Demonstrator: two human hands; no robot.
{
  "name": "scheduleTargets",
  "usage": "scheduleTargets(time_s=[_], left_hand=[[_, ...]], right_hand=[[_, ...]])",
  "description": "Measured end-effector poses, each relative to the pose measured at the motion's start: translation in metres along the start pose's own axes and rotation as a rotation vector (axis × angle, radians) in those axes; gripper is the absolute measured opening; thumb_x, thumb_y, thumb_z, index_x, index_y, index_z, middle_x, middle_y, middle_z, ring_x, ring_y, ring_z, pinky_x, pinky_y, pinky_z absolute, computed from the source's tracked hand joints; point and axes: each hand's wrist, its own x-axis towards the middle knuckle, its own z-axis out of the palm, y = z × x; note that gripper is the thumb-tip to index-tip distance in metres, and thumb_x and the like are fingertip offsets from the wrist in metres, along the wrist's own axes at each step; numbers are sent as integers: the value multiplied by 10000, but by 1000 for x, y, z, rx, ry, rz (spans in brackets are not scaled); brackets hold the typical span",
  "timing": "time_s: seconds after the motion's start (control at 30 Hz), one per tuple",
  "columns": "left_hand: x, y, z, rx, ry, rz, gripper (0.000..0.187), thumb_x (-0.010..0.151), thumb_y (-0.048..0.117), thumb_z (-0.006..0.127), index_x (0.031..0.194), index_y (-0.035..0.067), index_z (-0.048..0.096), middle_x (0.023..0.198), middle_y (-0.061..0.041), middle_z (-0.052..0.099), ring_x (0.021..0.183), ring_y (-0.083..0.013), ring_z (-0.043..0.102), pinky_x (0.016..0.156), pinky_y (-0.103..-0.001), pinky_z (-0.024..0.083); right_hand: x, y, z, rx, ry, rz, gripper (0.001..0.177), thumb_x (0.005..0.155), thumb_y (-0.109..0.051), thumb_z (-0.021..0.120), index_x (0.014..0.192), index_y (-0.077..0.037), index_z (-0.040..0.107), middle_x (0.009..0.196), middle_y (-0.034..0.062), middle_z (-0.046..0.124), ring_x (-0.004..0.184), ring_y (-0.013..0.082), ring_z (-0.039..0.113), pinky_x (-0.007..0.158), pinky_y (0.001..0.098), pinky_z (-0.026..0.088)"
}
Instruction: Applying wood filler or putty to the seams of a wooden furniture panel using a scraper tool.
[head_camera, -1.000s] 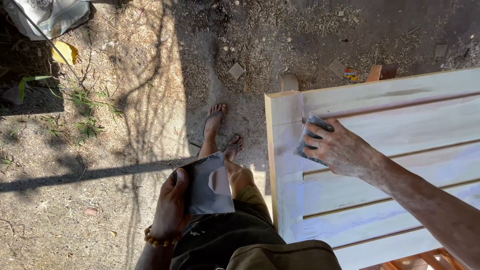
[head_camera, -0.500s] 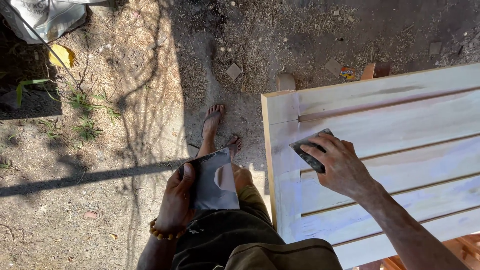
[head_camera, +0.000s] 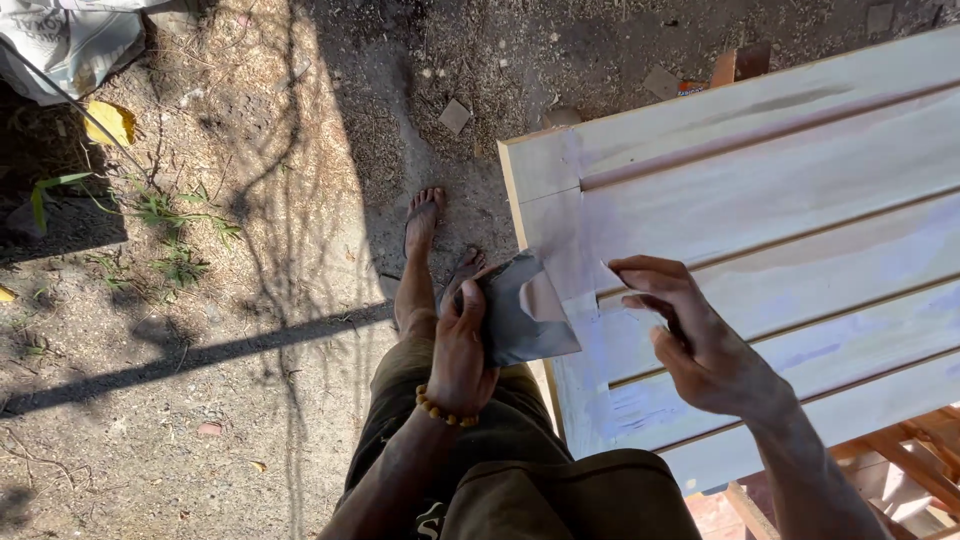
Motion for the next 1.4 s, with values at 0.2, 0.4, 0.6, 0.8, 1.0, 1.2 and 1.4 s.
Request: scheduleTargets(time_s=[0.2, 0.4, 0.6, 0.8, 1.0, 1.2, 1.4], left_hand=[[-26, -47, 46, -198, -162, -242, 480, 1124, 368, 416, 1372, -17, 560, 1232, -167, 670, 1040, -235, 719, 845, -358, 648], [-54, -64, 24, -137, -296, -374, 484, 1123, 357, 418, 1400, -22, 536, 1265, -179, 663, 1047, -256, 718, 824, -378, 655], [-44, -62, 1, 573, -402, -84, 487, 1132, 361, 449, 1325, -42, 642, 1227, -156, 716, 1127, -206, 678, 985, -324, 561], [-19, -47, -2, 729, -423, 64, 495, 1117, 377, 445, 1337, -22, 641, 1218, -126, 718, 1122, -183, 671, 991, -310, 550], [-3, 22, -17, 315, -222, 146, 544, 1123, 380, 457, 1434, -61, 519, 1316, -182, 656, 1167, -253, 670, 993, -385, 587], [-12, 16, -31, 364, -150, 73, 551, 1100, 387, 442, 1413, -56, 544, 1304, -167, 671, 1162, -235, 681, 952, -371, 591], [-16, 3, -46, 387, -58, 16, 529, 1082, 377, 461, 1393, -37, 566, 1242, -138, 686, 1115, -223, 684, 918, -364, 597]], right_hand=[[-86, 13, 54, -177, 191, -213, 723, 643, 231, 570, 1277, -116, 569, 1485, 173, 464, 1439, 439, 440, 1125, 494, 463], [-153, 52, 50, -443, 200, -41, 797, 547, 193, 616, 1254, -174, 647, 1452, 83, 515, 1415, 383, 430, 1127, 526, 399], [-163, 39, 39, -614, 128, 4, 826, 560, 93, 679, 1325, -211, 612, 1460, 35, 514, 1431, 320, 386, 1061, 538, 375], [-137, 52, 62, -737, -53, -87, 842, 565, -46, 780, 1356, -226, 555, 1440, 50, 494, 1377, 328, 388, 980, 588, 379], [-110, 101, 58, -752, 82, 109, 844, 584, -15, 796, 1375, -199, 566, 1415, 48, 503, 1382, 295, 409, 1010, 579, 374], [-74, 112, 68, -741, 139, 154, 793, 606, -20, 798, 1358, -168, 594, 1406, 45, 509, 1382, 280, 421, 1010, 582, 362], [-70, 125, 77, -814, 110, 169, 716, 661, -14, 792, 1333, -192, 619, 1426, 30, 506, 1388, 279, 400, 1008, 572, 363]])
